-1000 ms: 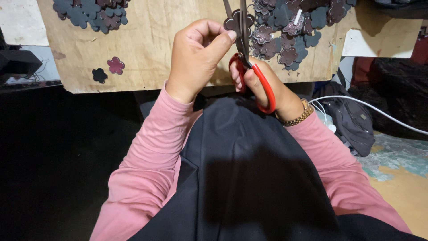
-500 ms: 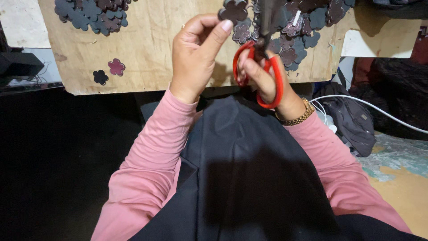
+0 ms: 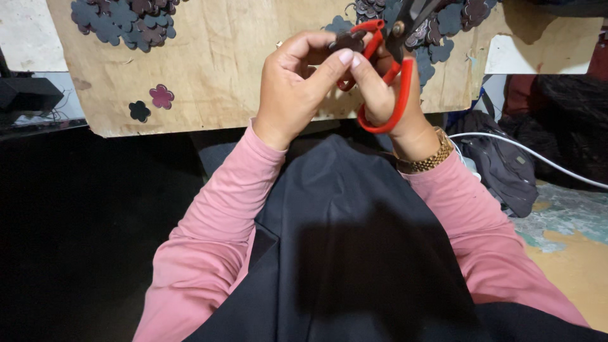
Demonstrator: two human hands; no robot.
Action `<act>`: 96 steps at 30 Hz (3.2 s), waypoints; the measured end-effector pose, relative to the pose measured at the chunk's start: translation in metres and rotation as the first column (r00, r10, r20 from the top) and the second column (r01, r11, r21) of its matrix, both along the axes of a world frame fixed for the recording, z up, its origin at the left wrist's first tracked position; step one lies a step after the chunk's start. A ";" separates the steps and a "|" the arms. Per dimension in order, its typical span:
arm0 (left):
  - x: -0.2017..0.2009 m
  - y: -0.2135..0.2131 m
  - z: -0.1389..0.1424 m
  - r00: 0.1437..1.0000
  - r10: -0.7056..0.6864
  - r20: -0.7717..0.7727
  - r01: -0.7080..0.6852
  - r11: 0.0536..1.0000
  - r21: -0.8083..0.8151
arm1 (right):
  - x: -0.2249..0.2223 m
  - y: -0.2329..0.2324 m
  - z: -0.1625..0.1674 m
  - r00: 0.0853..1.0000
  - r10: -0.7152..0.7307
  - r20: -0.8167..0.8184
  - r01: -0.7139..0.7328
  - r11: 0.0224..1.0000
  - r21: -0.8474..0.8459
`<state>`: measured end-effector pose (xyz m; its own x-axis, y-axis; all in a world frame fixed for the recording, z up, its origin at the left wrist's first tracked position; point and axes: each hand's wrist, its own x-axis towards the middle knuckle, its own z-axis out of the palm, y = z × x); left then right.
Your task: The person holds small flower-shaped leather pieces and uses red-handled scissors to trim and refine their edges, working on one piece at a time and setting trimmed pieces on the work board among a pile of similar cutouts.
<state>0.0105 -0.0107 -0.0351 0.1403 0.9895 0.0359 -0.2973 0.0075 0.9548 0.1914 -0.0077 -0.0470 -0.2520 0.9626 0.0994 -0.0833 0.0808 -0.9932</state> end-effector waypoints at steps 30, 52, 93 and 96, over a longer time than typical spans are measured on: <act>-0.014 0.008 -0.004 0.971 0.082 0.225 -0.031 0.975 -0.220 | 0.008 -0.012 0.003 0.935 0.307 0.176 -0.277 0.945 -0.176; -0.014 0.006 -0.001 0.986 0.085 0.146 -0.068 0.991 -0.115 | 0.005 -0.013 0.012 0.872 0.397 0.286 -0.400 0.915 -0.048; -0.027 0.008 0.006 0.997 0.034 -0.065 -0.043 0.989 -0.140 | 0.007 -0.015 0.012 0.861 0.508 0.025 -0.495 0.849 -0.183; -0.031 0.007 0.009 0.985 0.020 -0.169 -0.041 0.992 -0.122 | 0.009 -0.013 0.011 0.845 0.528 0.082 -0.512 0.845 -0.156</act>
<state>-0.0209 -0.0035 -0.0266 0.1034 0.9886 -0.1092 -0.1359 0.1228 0.9831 0.2000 -0.0208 -0.0363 -0.7214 0.6887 -0.0726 0.0389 -0.0644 -0.9972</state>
